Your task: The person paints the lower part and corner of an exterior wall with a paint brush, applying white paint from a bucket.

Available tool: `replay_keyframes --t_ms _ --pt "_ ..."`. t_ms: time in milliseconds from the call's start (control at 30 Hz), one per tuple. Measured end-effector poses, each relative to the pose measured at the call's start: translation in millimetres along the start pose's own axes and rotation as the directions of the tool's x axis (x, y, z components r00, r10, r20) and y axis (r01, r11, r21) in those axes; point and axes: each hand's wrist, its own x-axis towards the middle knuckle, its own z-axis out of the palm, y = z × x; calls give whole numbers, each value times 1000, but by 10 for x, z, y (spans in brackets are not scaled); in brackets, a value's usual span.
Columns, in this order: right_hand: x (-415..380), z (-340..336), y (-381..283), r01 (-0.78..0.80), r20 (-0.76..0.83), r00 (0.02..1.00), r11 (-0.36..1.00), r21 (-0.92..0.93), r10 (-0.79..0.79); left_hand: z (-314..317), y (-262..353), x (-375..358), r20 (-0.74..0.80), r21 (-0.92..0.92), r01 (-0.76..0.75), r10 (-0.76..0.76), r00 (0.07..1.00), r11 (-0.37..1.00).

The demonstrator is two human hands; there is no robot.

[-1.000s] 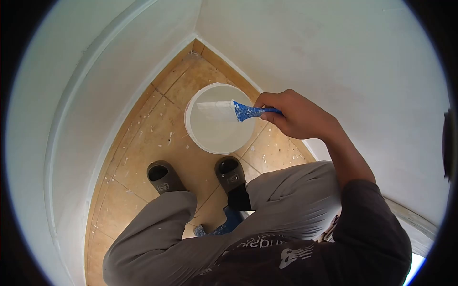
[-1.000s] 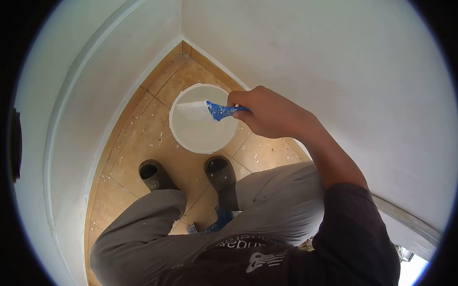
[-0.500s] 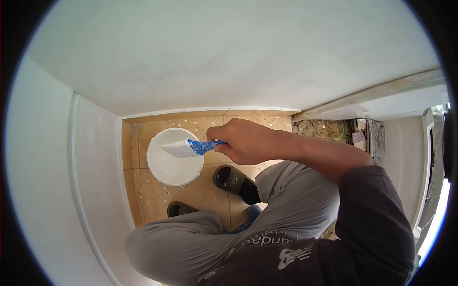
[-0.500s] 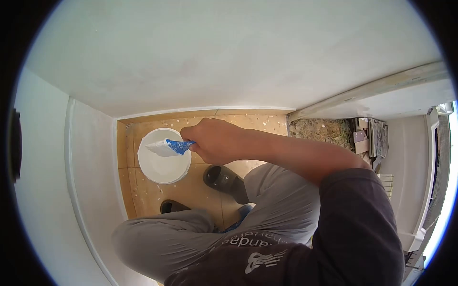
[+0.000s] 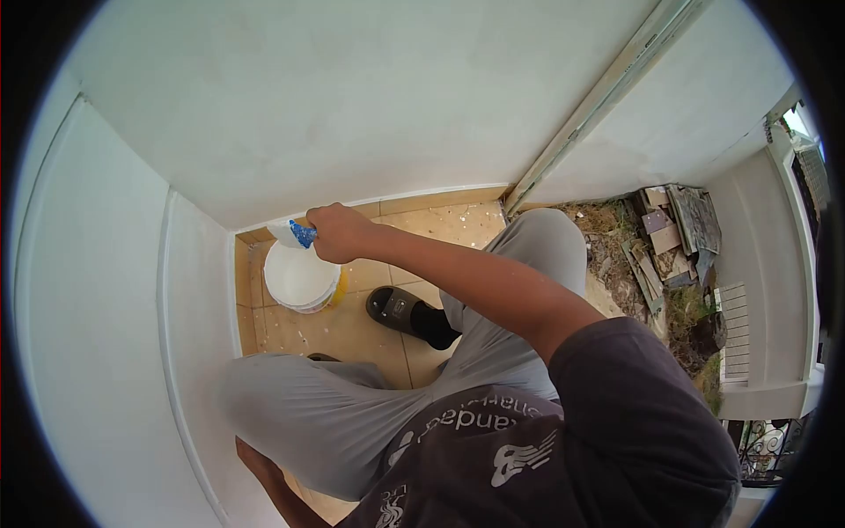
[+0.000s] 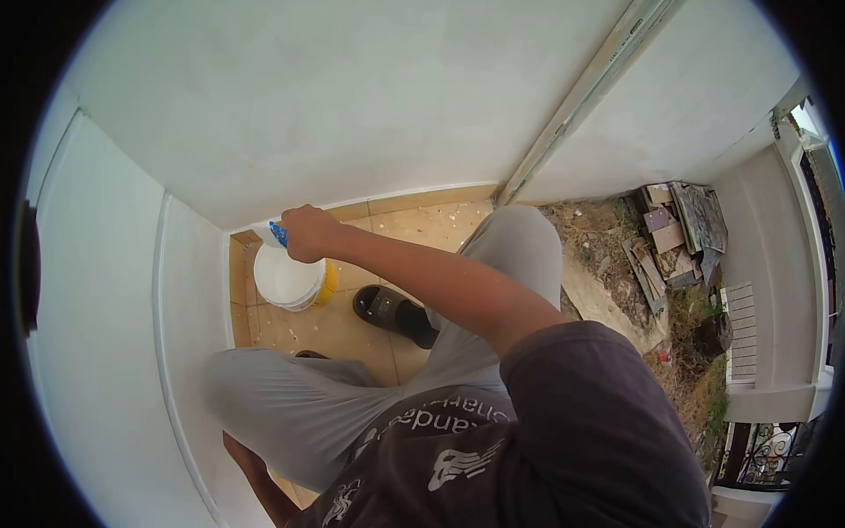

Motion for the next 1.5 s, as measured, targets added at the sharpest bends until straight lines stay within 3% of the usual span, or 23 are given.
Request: replay_keyframes --t_ms 67,167,233,333,400,467,500,600,667,733,833,933,1033,1067,1133,1233,1333,1500 --pt "37 20 -126 -9 12 1000 1000 -16 10 -198 519 -169 -157 75 -237 246 956 969" --pt "17 -118 -364 11 54 998 998 -60 -8 -283 1431 -585 -315 118 -511 520 794 852" --pt "-49 -207 -511 27 73 997 995 -98 -20 -235 1989 -835 -247 81 -670 666 704 738" --pt "-128 -129 -530 54 43 998 995 -79 -51 -17 2657 -1075 95 67 -850 844 527 523" --pt "-176 -93 -505 47 81 996 995 -88 -39 455 3139 -1366 503 161 -916 768 396 367" --pt "-174 -62 -479 45 135 990 993 -110 -30 973 3450 -1543 809 144 -958 528 258 247" --pt "-148 -66 -451 40 133 991 993 -107 -25 1230 3461 -1485 895 18 -973 431 117 228" --pt "-31 -16 -363 31 151 988 994 -100 -15 1875 3302 -1490 990 -82 -978 126 -59 191" --pt "56 -8 -287 11 200 980 997 -81 5 2142 2951 -1339 982 -184 -933 10 -191 310" --pt "125 -5 -113 -10 212 977 999 -33 17 2351 2650 -1208 943 -98 -936 -270 -196 339" --pt "132 195 118 -59 172 985 988 140 34 2320 2428 -944 898 -58 -967 -410 -160 250" --pt "161 443 128 -103 104 992 946 308 74 2357 2376 -690 960 -90 -933 -217 -174 350" --pt "180 556 81 -135 82 991 891 432 110 2486 2438 -346 921 16 -952 -375 -105 306" --pt "181 558 74 -145 82 989 873 466 121 2531 2467 -247 941 36 -958 -332 -62 283" --pt "157 575 91 -167 69 986 885 435 153 2651 2587 -82 972 75 -971 -234 21 225" --pt "143 516 151 -185 3 980 916 356 197 2660 2608 -28 980 88 -989 -190 64 119" --pt "35 336 164 -193 -67 973 935 297 222 2495 2550 -149 990 20 -993 -140 4 114" --pt "-73 85 174 -79 -144 986 996 36 84 2189 2500 -476 962 9 -973 -268 -55 231"
